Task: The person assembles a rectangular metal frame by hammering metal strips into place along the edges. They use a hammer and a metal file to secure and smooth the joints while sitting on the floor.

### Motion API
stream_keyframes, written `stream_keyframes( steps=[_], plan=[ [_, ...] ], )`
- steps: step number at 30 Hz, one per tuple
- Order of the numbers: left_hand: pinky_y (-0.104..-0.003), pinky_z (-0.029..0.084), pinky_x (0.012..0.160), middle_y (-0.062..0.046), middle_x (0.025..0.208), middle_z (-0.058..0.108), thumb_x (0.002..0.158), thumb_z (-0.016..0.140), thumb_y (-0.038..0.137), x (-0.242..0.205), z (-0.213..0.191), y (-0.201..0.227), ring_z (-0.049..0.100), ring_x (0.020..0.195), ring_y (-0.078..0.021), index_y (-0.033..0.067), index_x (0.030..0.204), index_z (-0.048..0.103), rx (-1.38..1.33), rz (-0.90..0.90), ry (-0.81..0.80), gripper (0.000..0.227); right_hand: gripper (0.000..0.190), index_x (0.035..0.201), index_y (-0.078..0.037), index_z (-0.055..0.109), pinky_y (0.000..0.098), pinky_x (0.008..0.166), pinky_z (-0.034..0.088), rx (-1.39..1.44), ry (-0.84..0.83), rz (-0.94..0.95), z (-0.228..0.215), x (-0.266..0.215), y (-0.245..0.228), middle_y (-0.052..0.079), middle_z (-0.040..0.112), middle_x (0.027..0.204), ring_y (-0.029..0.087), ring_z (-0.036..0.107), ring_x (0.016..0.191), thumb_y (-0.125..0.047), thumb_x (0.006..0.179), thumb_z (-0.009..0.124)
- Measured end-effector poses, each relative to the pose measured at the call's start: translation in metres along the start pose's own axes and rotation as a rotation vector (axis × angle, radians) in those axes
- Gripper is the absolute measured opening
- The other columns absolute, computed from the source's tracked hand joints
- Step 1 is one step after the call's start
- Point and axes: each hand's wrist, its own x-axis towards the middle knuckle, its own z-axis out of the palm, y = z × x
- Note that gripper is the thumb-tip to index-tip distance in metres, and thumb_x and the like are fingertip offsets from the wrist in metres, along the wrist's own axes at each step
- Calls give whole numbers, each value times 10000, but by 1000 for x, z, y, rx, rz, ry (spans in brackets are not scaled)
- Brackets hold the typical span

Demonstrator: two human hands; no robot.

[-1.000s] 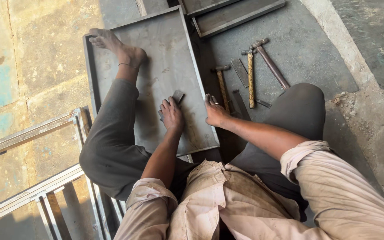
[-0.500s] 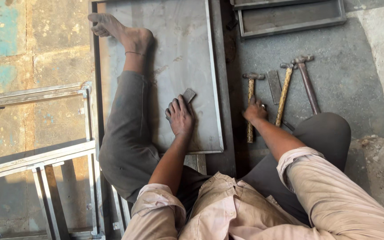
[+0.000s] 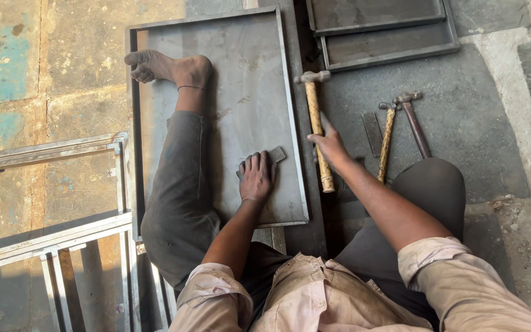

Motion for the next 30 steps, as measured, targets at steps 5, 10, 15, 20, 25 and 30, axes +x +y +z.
stream_keyframes(
  steps=[5,10,15,20,25,30],
  plan=[
    [-497,323,1180,-143,1384,545,975,514,309,3,32,-14,479,1370,-340,67,1417,529,130,226,-180,504,572,1447,-17,506,357,411,545,287,-466,370,92,-47,-39,111,654,813,205,621,509,-186,917,639],
    [-488,312,1164,-143,1407,541,911,503,304,-4,56,-24,476,1354,-328,80,1411,544,167,303,1,549,533,1346,103,502,375,389,538,212,-815,696,147,-89,-41,128,662,814,241,608,482,-231,971,681],
    [-481,305,1176,-144,1437,528,922,482,278,21,42,-20,469,1368,-321,80,1428,532,121,293,-90,546,465,1329,-177,530,333,421,530,84,-971,696,136,-48,-73,94,643,774,183,578,479,-201,899,706],
    [-475,298,1188,-145,1466,514,933,461,252,-3,47,-12,463,1381,-314,79,1445,520,57,253,-184,545,539,1406,73,529,323,435,539,406,-460,593,106,-33,-67,113,645,797,167,578,495,-204,984,718],
    [-468,291,1199,-146,1496,500,943,440,226,14,50,-10,456,1395,-307,78,1463,508,66,257,-190,545,568,1441,-177,537,285,360,476,360,-455,518,142,-43,-73,59,611,704,130,521,419,-249,893,668],
    [-462,284,1211,-147,1525,486,954,418,200,24,54,-8,449,1408,-300,78,1480,497,62,315,-224,546,652,1534,-90,500,275,402,494,244,-700,635,152,-23,-82,117,656,807,144,559,472,-183,931,730]
  ],
)
